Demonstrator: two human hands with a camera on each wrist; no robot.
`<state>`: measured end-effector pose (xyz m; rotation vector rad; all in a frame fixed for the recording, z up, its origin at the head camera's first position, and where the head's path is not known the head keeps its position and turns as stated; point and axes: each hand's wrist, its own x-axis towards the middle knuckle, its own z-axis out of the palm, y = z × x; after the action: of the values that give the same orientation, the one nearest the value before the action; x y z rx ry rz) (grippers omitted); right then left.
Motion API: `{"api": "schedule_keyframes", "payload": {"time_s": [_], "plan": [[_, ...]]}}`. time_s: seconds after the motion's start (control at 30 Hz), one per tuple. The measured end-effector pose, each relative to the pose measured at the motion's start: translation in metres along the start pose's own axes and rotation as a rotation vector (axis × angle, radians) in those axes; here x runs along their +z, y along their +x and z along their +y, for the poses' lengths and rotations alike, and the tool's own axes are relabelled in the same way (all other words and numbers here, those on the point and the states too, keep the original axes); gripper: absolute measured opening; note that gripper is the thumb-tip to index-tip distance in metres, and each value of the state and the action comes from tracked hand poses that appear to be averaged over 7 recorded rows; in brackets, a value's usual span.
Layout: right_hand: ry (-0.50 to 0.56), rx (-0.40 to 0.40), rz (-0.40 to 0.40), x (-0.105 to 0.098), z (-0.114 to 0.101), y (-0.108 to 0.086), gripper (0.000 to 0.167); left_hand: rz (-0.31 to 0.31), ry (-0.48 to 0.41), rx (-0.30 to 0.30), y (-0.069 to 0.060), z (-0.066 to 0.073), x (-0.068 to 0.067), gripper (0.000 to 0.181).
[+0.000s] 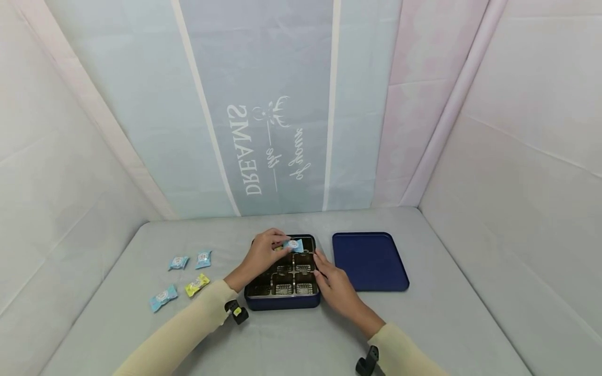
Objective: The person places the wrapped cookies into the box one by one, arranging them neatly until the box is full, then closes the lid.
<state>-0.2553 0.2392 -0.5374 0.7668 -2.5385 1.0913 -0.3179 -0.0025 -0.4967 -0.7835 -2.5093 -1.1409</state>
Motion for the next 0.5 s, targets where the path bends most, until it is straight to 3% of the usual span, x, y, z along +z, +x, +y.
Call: {"api": "schedule_keyframes", "payload": {"time_s": [0.5], "plan": [[0.014, 0.015, -0.004, -0.0035, -0.0029, 0.0013, 0.047, -0.022, 0.065, -0.009, 0.0087, 0.007, 0.0023, 0.031]]}}
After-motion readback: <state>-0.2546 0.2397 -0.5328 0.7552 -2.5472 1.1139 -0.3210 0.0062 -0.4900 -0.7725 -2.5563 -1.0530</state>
